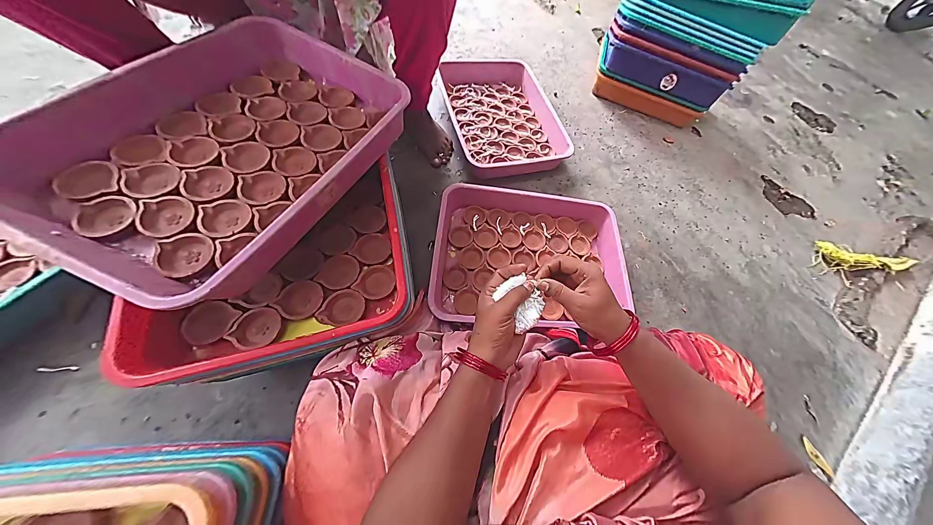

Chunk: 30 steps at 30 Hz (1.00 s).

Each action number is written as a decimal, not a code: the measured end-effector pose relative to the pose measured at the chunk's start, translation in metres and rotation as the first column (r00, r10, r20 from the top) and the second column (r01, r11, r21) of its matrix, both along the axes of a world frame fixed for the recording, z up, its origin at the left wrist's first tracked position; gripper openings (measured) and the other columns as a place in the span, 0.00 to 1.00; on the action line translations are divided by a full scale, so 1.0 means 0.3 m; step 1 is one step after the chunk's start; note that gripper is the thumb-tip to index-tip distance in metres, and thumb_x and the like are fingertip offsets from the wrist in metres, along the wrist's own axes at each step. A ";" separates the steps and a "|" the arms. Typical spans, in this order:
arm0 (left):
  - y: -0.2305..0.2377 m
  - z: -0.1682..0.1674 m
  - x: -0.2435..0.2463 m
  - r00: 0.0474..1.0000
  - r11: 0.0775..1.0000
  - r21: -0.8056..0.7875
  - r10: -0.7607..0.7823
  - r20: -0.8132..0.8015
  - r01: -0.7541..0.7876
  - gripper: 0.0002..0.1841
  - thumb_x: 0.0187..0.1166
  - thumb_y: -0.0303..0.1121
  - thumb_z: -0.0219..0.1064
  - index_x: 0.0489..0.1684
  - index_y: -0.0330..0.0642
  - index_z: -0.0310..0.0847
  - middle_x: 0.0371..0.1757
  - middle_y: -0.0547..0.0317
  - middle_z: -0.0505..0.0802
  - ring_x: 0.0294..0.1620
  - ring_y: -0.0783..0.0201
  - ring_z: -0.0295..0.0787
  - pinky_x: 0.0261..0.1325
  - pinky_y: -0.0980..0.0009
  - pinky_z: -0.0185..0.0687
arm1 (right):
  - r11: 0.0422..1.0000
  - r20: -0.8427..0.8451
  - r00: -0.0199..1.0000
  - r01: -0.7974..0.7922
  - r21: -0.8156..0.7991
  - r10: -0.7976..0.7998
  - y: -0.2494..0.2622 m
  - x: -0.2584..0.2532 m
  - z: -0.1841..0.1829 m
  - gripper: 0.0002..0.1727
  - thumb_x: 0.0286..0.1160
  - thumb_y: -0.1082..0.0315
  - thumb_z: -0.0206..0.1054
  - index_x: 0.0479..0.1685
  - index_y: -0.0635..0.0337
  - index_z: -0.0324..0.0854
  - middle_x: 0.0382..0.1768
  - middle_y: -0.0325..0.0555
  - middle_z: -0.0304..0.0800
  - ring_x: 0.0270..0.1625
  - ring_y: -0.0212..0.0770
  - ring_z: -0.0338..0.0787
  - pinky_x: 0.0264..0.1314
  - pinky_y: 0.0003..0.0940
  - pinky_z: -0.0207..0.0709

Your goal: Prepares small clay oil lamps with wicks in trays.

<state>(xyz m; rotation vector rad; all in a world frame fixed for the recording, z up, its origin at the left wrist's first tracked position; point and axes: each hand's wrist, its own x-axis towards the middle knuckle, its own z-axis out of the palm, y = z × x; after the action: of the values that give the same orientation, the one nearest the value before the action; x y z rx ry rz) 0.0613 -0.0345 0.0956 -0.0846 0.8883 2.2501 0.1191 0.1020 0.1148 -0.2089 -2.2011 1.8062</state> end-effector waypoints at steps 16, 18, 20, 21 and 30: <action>0.001 -0.024 -0.015 0.994 0.964 -0.262 0.016 -0.112 -0.045 0.10 0.77 0.17 0.61 0.50 0.37 0.82 0.37 0.57 0.90 0.34 0.67 0.88 0.41 0.70 0.88 | 0.992 -0.031 0.999 -0.012 -0.125 0.008 0.057 0.000 0.003 0.10 0.82 0.71 0.53 0.38 0.50 0.78 0.31 0.27 0.81 0.32 0.22 0.80 0.39 0.20 0.79; 0.002 -0.035 -0.032 0.977 0.892 -0.406 0.144 -0.160 -0.198 0.10 0.76 0.16 0.61 0.50 0.35 0.82 0.36 0.58 0.89 0.33 0.69 0.87 0.39 0.72 0.86 | 0.976 -0.037 0.999 0.004 -0.217 -0.012 0.077 0.002 0.011 0.11 0.81 0.71 0.53 0.38 0.48 0.80 0.31 0.27 0.82 0.31 0.22 0.81 0.39 0.19 0.80; -0.009 -0.029 -0.047 0.954 0.850 -0.453 0.173 -0.244 -0.270 0.11 0.78 0.17 0.60 0.52 0.34 0.83 0.43 0.58 0.89 0.38 0.71 0.86 0.43 0.74 0.84 | 0.977 -0.001 1.000 0.003 -0.211 -0.004 0.086 0.005 0.020 0.10 0.80 0.72 0.55 0.37 0.49 0.81 0.31 0.27 0.83 0.32 0.22 0.82 0.39 0.20 0.80; -0.017 -0.023 -0.049 0.946 0.861 -0.441 0.125 -0.298 -0.253 0.11 0.79 0.19 0.61 0.54 0.33 0.84 0.47 0.57 0.91 0.41 0.71 0.87 0.45 0.74 0.84 | 0.985 0.024 1.000 -0.003 -0.171 0.007 0.085 0.006 0.021 0.09 0.79 0.72 0.56 0.36 0.50 0.81 0.34 0.29 0.83 0.35 0.23 0.82 0.41 0.21 0.79; -0.016 0.010 -0.015 0.929 0.934 -0.327 -0.241 -0.282 0.143 0.07 0.78 0.22 0.68 0.48 0.36 0.89 0.40 0.60 0.92 0.40 0.71 0.89 0.48 0.73 0.87 | 0.992 0.047 0.997 -0.056 -0.116 0.062 0.043 0.000 0.010 0.05 0.74 0.71 0.62 0.33 0.53 0.82 0.54 0.37 0.81 0.54 0.26 0.82 0.53 0.21 0.80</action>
<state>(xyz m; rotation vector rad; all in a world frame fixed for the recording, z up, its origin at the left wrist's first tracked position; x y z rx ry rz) 0.0569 -0.0394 0.0986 0.2278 1.3497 1.9566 0.1192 0.1150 0.1179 -0.2174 -2.1608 1.9822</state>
